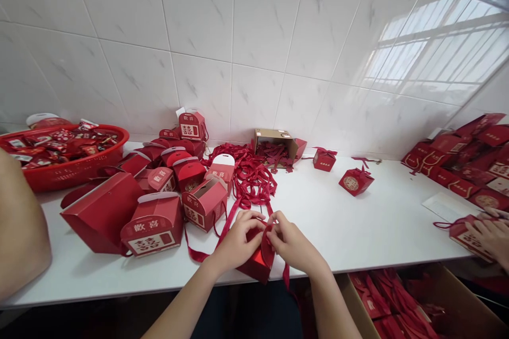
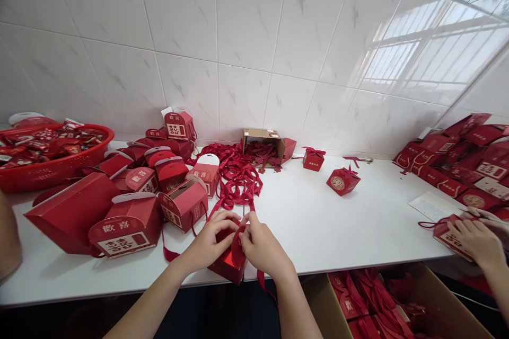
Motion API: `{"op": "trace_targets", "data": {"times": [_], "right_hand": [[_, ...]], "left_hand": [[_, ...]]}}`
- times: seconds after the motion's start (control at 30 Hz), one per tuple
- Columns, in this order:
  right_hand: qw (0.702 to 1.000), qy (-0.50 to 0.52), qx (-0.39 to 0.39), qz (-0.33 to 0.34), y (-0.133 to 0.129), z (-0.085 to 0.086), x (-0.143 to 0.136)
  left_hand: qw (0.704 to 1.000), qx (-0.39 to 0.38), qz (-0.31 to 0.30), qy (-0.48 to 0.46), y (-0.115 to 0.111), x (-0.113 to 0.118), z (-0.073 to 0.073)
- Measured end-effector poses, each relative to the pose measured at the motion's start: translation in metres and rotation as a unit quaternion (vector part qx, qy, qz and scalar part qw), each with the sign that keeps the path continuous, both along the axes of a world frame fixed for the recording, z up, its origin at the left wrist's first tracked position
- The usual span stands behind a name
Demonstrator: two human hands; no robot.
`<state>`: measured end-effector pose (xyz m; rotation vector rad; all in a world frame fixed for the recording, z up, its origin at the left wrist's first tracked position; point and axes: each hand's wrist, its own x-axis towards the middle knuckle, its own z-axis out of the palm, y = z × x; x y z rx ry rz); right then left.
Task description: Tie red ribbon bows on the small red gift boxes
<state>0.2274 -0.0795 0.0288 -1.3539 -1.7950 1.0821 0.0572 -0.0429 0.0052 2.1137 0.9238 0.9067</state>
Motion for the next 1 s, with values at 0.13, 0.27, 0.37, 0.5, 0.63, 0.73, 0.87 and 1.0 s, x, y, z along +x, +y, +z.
{"op": "trace_targets", "data": {"times": [0.13,0.27,0.37,0.5,0.63,0.73,0.87,1.0], "right_hand": [[0.998,0.055,-0.027,-0.006,-0.001,-0.005,0.002],[0.997,0.073,-0.014,-0.029,-0.005,-0.010,0.000],[0.994,0.099,-0.024,-0.037,-0.006,-0.012,-0.002],[0.992,0.107,-0.049,-0.040,-0.007,-0.013,-0.001],[0.989,-0.026,0.049,-0.140,-0.009,-0.011,0.005],[0.981,-0.055,0.106,-0.152,-0.009,-0.005,0.004],[0.984,0.017,0.149,-0.092,-0.003,0.005,-0.007],[0.978,0.074,0.181,-0.074,-0.001,0.017,-0.014]], "left_hand": [[1.000,-0.009,-0.012,-0.008,-0.001,0.000,0.000],[0.999,-0.023,-0.044,-0.006,-0.001,-0.003,0.001],[0.999,-0.026,-0.029,-0.014,-0.001,-0.002,0.000],[1.000,-0.011,-0.015,-0.020,-0.001,0.001,0.000],[0.999,-0.017,-0.010,-0.036,0.001,0.000,0.001],[0.998,-0.010,0.018,-0.066,0.001,-0.002,0.002],[0.991,0.042,0.052,-0.117,-0.002,-0.001,0.008],[0.987,0.057,0.065,-0.134,-0.008,-0.004,0.020]]}}
